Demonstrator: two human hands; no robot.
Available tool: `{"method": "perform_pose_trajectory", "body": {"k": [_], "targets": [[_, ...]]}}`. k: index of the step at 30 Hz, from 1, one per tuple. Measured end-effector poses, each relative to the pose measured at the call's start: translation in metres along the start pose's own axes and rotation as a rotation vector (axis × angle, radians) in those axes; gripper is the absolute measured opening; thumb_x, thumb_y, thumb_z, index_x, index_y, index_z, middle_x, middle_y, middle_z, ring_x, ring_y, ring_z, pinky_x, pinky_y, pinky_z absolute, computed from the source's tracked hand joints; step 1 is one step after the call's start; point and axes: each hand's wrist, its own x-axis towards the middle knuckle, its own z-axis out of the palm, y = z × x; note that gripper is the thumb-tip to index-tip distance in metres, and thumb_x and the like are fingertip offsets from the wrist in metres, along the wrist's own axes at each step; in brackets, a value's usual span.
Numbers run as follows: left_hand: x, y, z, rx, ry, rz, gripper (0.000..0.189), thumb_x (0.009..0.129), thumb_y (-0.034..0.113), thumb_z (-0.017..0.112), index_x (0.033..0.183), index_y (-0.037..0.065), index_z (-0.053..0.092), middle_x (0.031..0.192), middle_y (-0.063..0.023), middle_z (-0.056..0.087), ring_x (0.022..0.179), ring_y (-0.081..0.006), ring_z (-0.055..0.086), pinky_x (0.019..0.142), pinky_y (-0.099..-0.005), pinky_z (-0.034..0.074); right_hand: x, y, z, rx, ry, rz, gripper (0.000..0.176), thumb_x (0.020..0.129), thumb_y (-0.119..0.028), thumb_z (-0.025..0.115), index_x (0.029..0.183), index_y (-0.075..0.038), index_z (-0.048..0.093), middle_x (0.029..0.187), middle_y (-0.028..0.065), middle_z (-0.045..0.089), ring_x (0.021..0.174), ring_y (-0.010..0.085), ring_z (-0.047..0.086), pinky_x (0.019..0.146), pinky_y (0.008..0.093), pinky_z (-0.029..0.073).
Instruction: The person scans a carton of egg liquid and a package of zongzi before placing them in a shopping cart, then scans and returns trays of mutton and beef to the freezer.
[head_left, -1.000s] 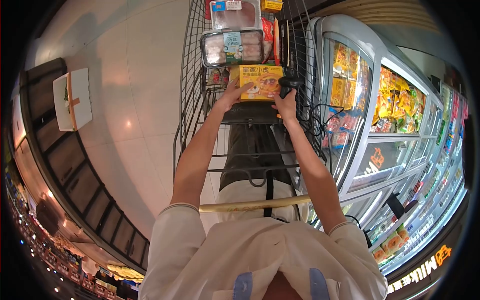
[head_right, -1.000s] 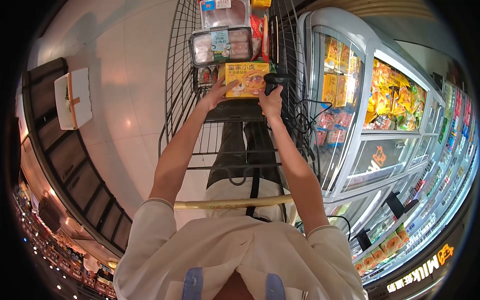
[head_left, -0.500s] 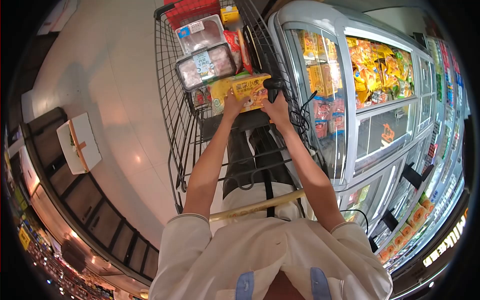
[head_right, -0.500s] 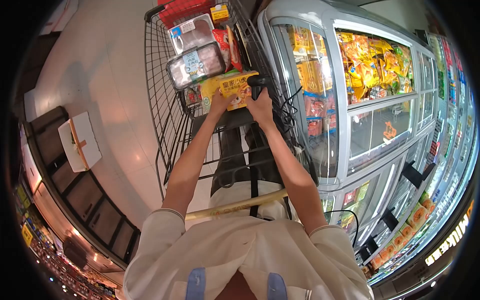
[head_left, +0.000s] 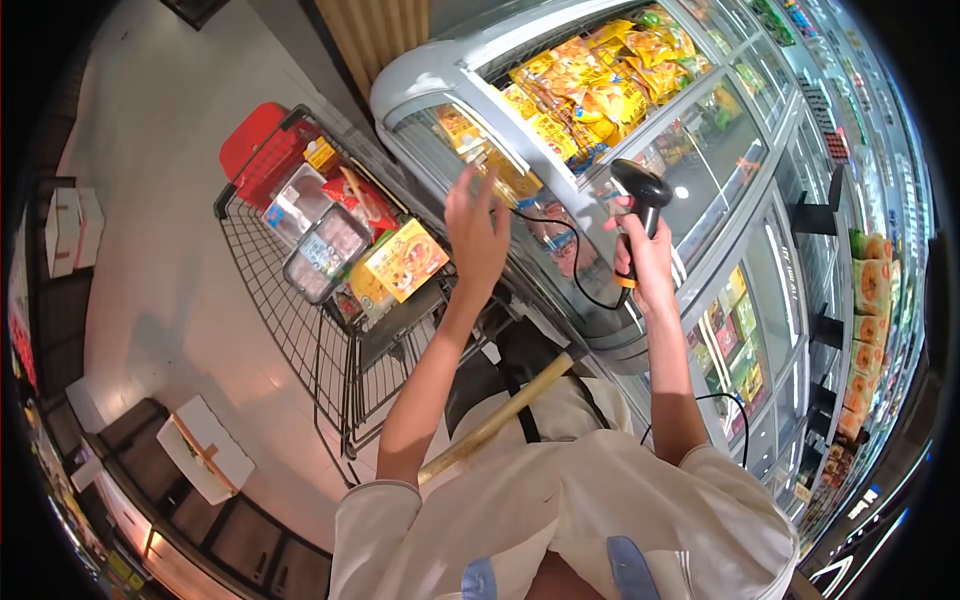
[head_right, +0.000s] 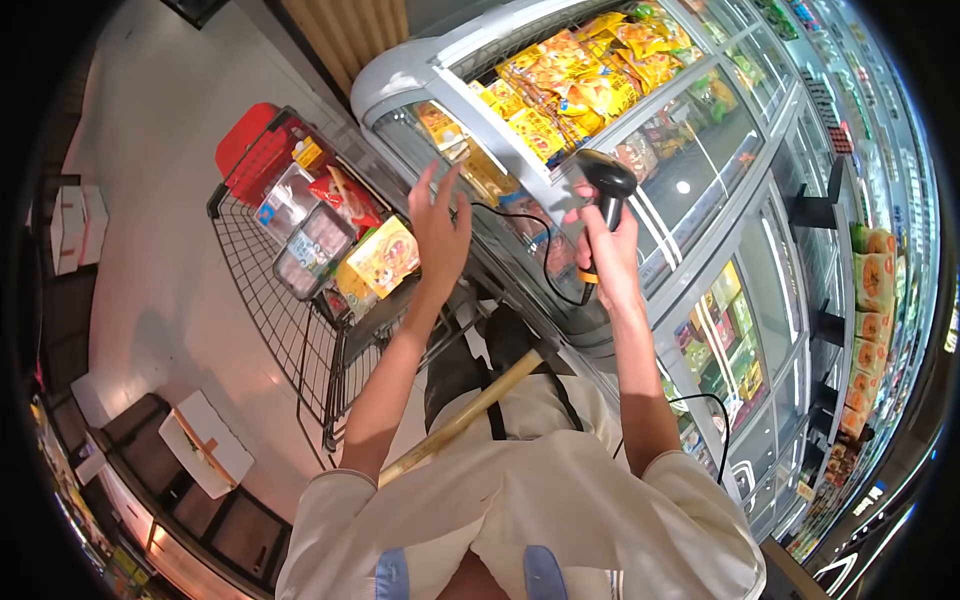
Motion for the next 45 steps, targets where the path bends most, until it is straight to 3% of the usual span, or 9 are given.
{"method": "perform_pose_trajectory", "body": {"k": [4, 6, 10, 14, 17, 22, 26, 32, 45], "targets": [[0.01, 0.068, 0.072, -0.13, -0.175, 0.174, 0.044, 0.091, 0.013, 0.064, 0.133, 0.003, 0.058, 0.138, -0.0208, 0.051, 0.125, -0.0414, 0.05, 0.105, -0.0499, 0.042, 0.055, 0.009, -0.092, 0.057, 0.206, -0.029, 0.034, 0.096, -0.015, 0.058, 0.126, 0.0, 0.054, 0.103, 0.0131, 0.069, 0.063, 0.0084, 0.055, 0.047, 0.0234, 0.045], [0.006, 0.081, 0.114, -0.116, -0.241, 0.224, 0.044, 0.092, 0.016, 0.065, 0.133, 0.002, 0.058, 0.139, -0.0209, 0.051, 0.124, -0.0406, 0.052, 0.105, -0.0502, 0.043, 0.093, 0.014, -0.137, 0.068, 0.229, -0.08, 0.04, 0.096, -0.016, 0.058, 0.132, 0.0, 0.053, 0.114, 0.0152, 0.068, 0.09, 0.0149, 0.065, 0.063, 0.027, 0.058], [-0.018, 0.092, 0.177, -0.005, -0.336, 0.235, 0.046, 0.092, 0.022, 0.067, 0.134, 0.003, 0.058, 0.146, -0.0206, 0.045, 0.133, -0.0447, 0.043, 0.108, -0.0539, 0.04, 0.187, 0.011, -0.202, 0.233, 0.308, -0.24, 0.039, 0.096, -0.01, 0.058, 0.131, 0.006, 0.051, 0.124, 0.0188, 0.063, 0.114, 0.0263, 0.062, 0.09, 0.0405, 0.062], [-0.023, 0.12, 0.185, 0.117, -0.359, 0.198, 0.052, 0.096, 0.024, 0.064, 0.142, 0.005, 0.051, 0.151, -0.0193, 0.041, 0.14, -0.048, 0.034, 0.111, -0.0535, 0.038, 0.3, 0.046, -0.242, 0.251, 0.201, -0.302, 0.04, 0.097, -0.016, 0.064, 0.13, 0.003, 0.055, 0.118, 0.0114, 0.062, 0.102, 0.0151, 0.062, 0.086, 0.0346, 0.061], [-0.014, 0.125, 0.194, 0.096, -0.445, 0.099, 0.054, 0.098, 0.028, 0.061, 0.144, 0.002, 0.049, 0.151, -0.0198, 0.041, 0.143, -0.0496, 0.03, 0.115, -0.0548, 0.032, 0.352, 0.068, -0.249, 0.299, 0.087, -0.268, 0.023, 0.097, -0.021, 0.067, 0.116, -0.008, 0.068, 0.09, -0.0026, 0.055, 0.078, 0.0089, 0.052, 0.076, 0.0301, 0.055], [-0.015, 0.118, 0.192, 0.041, -0.491, 0.057, 0.066, 0.1, 0.045, 0.055, 0.148, 0.001, 0.045, 0.158, -0.0189, 0.035, 0.149, -0.0423, 0.023, 0.122, -0.0494, 0.024, 0.372, 0.081, -0.234, 0.372, 0.157, -0.236, 0.035, 0.09, -0.011, 0.067, 0.122, 0.002, 0.06, 0.128, 0.0094, 0.061, 0.1, 0.0161, 0.06, 0.09, 0.0273, 0.053], [-0.005, 0.111, 0.185, 0.04, -0.453, 0.052, 0.066, 0.1, 0.046, 0.054, 0.147, 0.0, 0.045, 0.158, -0.0197, 0.034, 0.148, -0.0418, 0.024, 0.122, -0.0489, 0.024, 0.374, 0.058, -0.223, 0.368, 0.164, -0.086, 0.041, 0.084, -0.005, 0.067, 0.123, 0.005, 0.059, 0.125, 0.0106, 0.059, 0.105, 0.0196, 0.06, 0.091, 0.029, 0.054], [0.024, 0.096, 0.176, 0.07, -0.405, -0.064, 0.066, 0.098, 0.04, 0.058, 0.145, -0.003, 0.045, 0.156, -0.0241, 0.032, 0.148, -0.0418, 0.024, 0.123, -0.0492, 0.021, 0.414, 0.036, -0.157, 0.267, 0.036, -0.263, 0.025, 0.09, -0.007, 0.065, 0.11, 0.006, 0.057, 0.117, 0.015, 0.059, 0.108, 0.0215, 0.062, 0.104, 0.0436, 0.056], [0.045, 0.055, 0.149, 0.099, -0.183, -0.124, 0.054, 0.097, 0.029, 0.061, 0.14, -0.003, 0.051, 0.153, -0.022, 0.037, 0.145, -0.0388, 0.03, 0.12, -0.0465, 0.03, 0.586, -0.016, -0.008, 0.28, -0.272, -0.247, 0.03, 0.084, -0.001, 0.066, 0.108, 0.013, 0.053, 0.12, 0.0196, 0.057, 0.106, 0.0248, 0.061, 0.099, 0.048, 0.06]]}}
